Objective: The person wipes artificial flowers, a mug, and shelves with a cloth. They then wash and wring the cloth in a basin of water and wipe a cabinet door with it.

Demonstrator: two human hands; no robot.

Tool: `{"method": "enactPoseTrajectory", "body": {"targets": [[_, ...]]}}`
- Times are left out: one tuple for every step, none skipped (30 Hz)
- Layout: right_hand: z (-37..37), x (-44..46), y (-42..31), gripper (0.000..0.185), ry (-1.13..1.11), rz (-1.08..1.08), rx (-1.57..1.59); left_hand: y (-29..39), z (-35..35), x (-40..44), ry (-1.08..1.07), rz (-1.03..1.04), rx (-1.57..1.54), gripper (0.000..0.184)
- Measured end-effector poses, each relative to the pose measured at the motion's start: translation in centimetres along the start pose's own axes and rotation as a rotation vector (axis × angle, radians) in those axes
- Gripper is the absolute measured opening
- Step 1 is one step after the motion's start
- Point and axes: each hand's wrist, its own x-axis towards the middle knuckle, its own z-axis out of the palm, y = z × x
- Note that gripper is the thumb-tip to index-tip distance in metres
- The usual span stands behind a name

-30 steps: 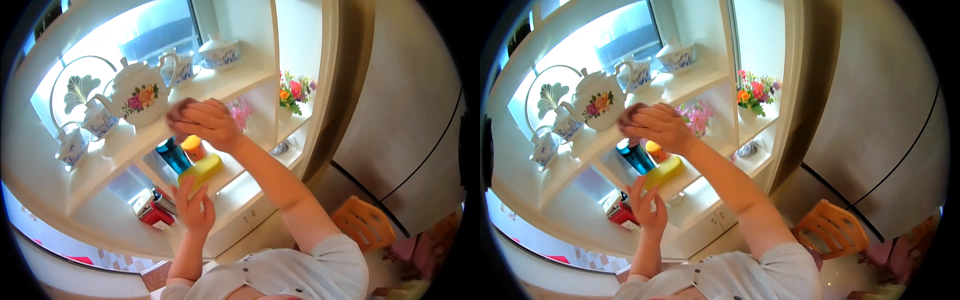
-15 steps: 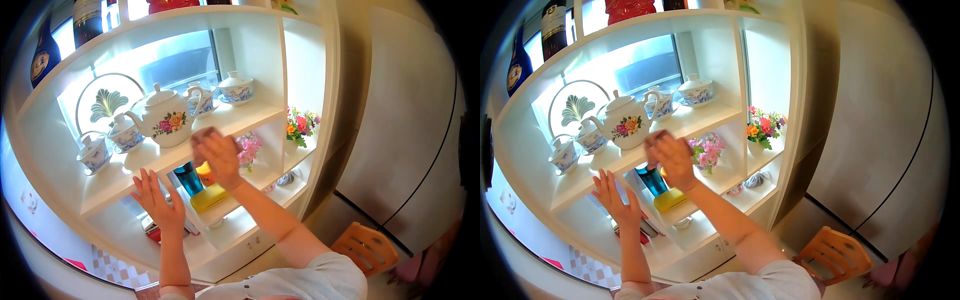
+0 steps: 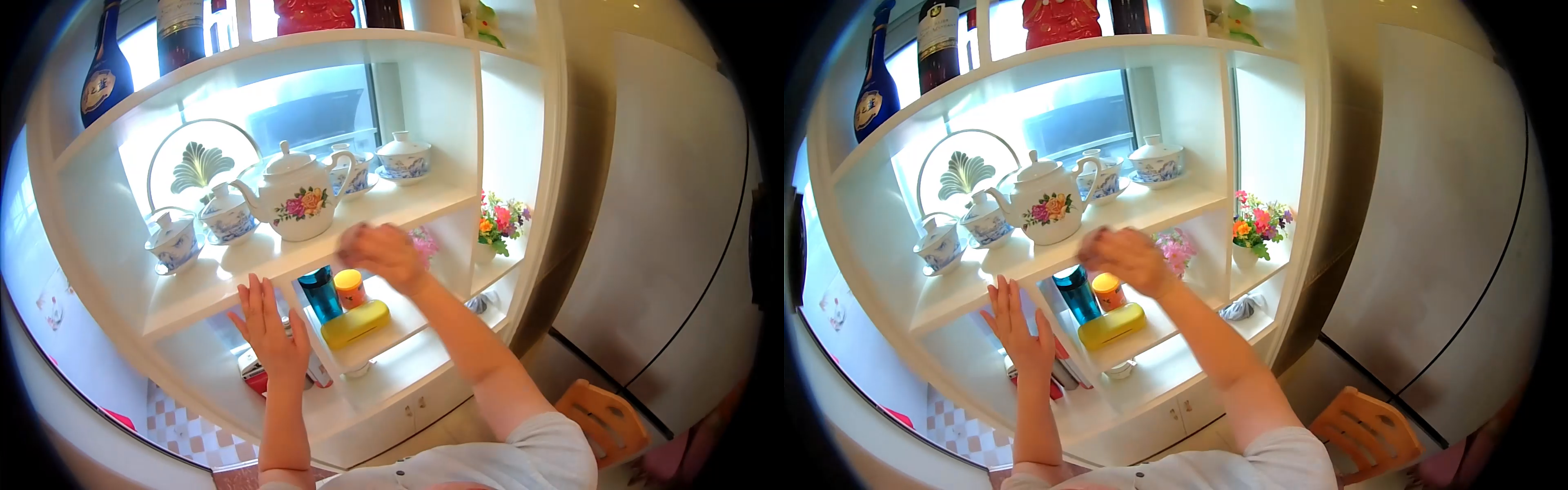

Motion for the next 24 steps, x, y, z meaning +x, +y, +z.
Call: {"method": "enactPoseTrajectory", "body": {"targets": [[-1.4,-0.8,0.9,0.023,0.015,0.056,-0.034,0.0,-0.3,0.0,-0.018,-0.001,0.005,0.062],[-2.8,-1.6,1.7,0.021,0.030,0.112,-0.069,0.0,-0.5,0.0,-0.035,0.000,0.010,0.062],[-3.9,-2.9,2.7,0.020,0.063,0.307,-0.003,0.0,-0.7,-0.1,-0.034,-0.004,0.014,0.062],[-5.1,-4.2,3.8,0.020,0.119,0.376,-0.110,0.0,-0.8,-0.1,-0.038,0.000,0.012,0.062],[-6.2,-5.4,5.0,0.020,0.169,0.450,-0.211,0.0,-0.8,0.0,-0.040,0.006,0.007,0.062],[-7.4,-5.9,5.9,0.022,0.240,0.392,-0.484,0.1,-0.9,0.1,-0.032,0.010,0.002,0.062],[-8.6,-5.3,5.9,0.021,0.402,0.730,-0.336,0.1,-0.9,0.1,-0.036,0.003,-0.007,0.063],[-9.5,-4.8,5.7,0.021,0.559,1.063,-0.168,0.2,-0.9,0.1,-0.044,-0.004,-0.016,0.063],[-10.3,-3.7,6.5,0.022,0.766,1.039,0.022,0.4,-0.8,0.1,-0.036,0.000,-0.023,0.063],[-11.5,-1.1,6.9,0.025,0.875,1.099,0.153,0.5,-0.8,0.1,-0.031,-0.011,-0.028,0.062],[-12.7,1.4,7.3,0.029,0.999,1.149,0.281,0.6,-0.7,0.1,-0.031,-0.023,-0.031,0.062],[-13.3,3.8,7.3,0.031,0.962,1.036,0.340,0.6,-0.7,0.1,-0.029,-0.020,-0.036,0.062],[-13.5,4.5,9.4,0.041,0.862,0.933,0.381,0.6,-0.6,0.1,-0.029,-0.025,-0.028,0.062],[-12.9,6.1,11.5,0.042,0.874,0.764,0.358,0.6,-0.6,0.1,-0.030,-0.031,-0.021,0.061],[-12.4,7.7,13.6,0.043,0.876,0.593,0.341,0.6,-0.5,0.0,-0.029,-0.029,-0.026,0.061],[-12.2,9.7,14.1,0.041,0.865,0.655,0.314,0.6,-0.4,0.0,-0.031,-0.039,-0.020,0.061],[-12.1,11.8,14.6,0.039,0.851,0.716,0.288,0.6,-0.4,-0.1,-0.031,-0.048,-0.013,0.061],[-12.0,13.8,15.1,0.037,0.835,0.778,0.263,0.5,-0.3,-0.1,-0.028,-0.045,-0.017,0.061],[-11.8,15.1,16.2,0.035,0.777,0.783,0.179,0.5,-0.1,-0.2,-0.017,-0.045,-0.015,0.061],[-11.4,16.5,16.9,0.032,0.761,0.773,0.186,0.5,0.0,-0.2,-0.004,-0.045,-0.013,0.060],[-11.4,17.8,17.4,0.031,0.677,0.811,0.180,0.5,0.2,-0.3,0.005,-0.052,-0.017,0.059],[-11.4,18.8,18.1,0.030,0.592,0.849,0.174,0.6,0.2,-0.3,0.009,-0.048,-0.018,0.059],[-11.2,19.1,20.3,0.030,0.596,0.845,0.172,0.6,0.2,-0.2,0.004,-0.049,-0.005,0.058],[-10.9,19.4,22.4,0.027,0.559,0.755,-0.067,0.6,0.3,-0.2,-0.001,-0.050,0.008,0.057]]}}
